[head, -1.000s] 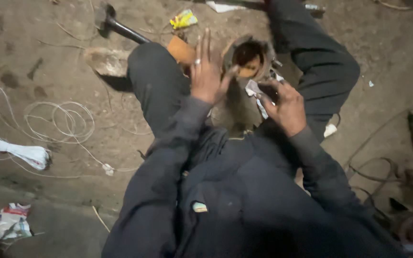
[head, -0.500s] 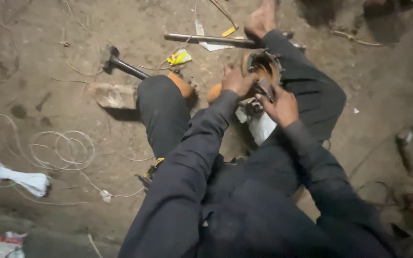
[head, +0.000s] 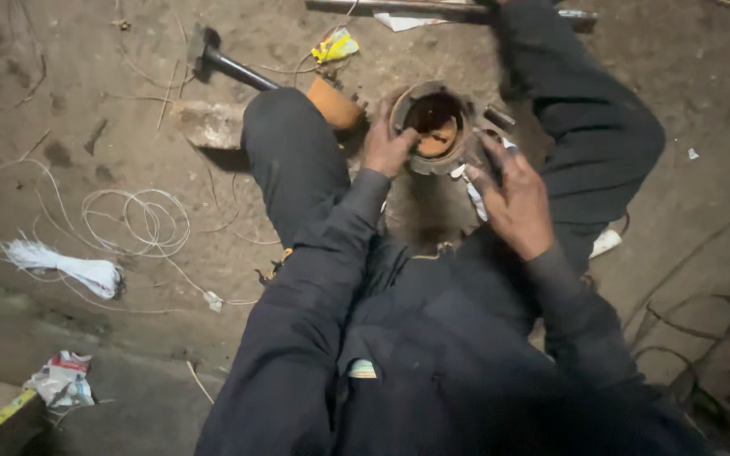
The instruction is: The person sits on the floor and uses a small metal tool to scrape and clean the inside of a cylindrical metal part. They repeatedly scrape the inner surface, occasionally pause to inspect, and handle several similar metal parts.
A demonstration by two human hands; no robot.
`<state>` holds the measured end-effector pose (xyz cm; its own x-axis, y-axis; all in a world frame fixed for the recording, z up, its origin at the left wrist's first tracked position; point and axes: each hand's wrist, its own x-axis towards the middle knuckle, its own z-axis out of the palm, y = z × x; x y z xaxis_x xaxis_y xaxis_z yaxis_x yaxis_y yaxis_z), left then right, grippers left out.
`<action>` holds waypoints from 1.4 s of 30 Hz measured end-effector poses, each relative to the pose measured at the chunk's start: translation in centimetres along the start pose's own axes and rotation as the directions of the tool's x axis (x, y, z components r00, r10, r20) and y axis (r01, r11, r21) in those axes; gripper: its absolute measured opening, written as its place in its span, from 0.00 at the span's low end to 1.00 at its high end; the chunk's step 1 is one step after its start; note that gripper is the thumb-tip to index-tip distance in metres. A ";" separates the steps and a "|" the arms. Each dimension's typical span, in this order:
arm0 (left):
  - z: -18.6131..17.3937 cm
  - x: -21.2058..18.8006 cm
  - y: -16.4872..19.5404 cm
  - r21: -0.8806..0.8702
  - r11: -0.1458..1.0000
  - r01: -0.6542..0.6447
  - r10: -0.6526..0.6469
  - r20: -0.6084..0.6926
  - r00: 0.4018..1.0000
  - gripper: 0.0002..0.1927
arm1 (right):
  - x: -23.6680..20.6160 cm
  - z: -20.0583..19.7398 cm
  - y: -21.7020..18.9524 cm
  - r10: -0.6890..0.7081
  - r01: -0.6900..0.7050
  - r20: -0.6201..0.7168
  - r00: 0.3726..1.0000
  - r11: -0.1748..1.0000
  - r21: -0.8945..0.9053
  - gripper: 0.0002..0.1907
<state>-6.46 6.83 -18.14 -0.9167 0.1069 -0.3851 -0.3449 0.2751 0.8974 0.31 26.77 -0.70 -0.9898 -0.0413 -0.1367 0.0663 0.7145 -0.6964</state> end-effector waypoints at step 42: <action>-1.3 0.2 -4.7 0.098 0.993 -0.058 0.060 -0.022 0.998 0.41 | 3.5 2.9 -1.1 -0.175 0.254 0.255 0.951 0.913 -0.321 0.17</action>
<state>-5.29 4.26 -22.16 -0.9400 0.1025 -0.3254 -0.2697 0.3609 0.8928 -2.91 23.84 -2.42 -0.9206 -0.3423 -0.1877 -0.2312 0.8655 -0.4443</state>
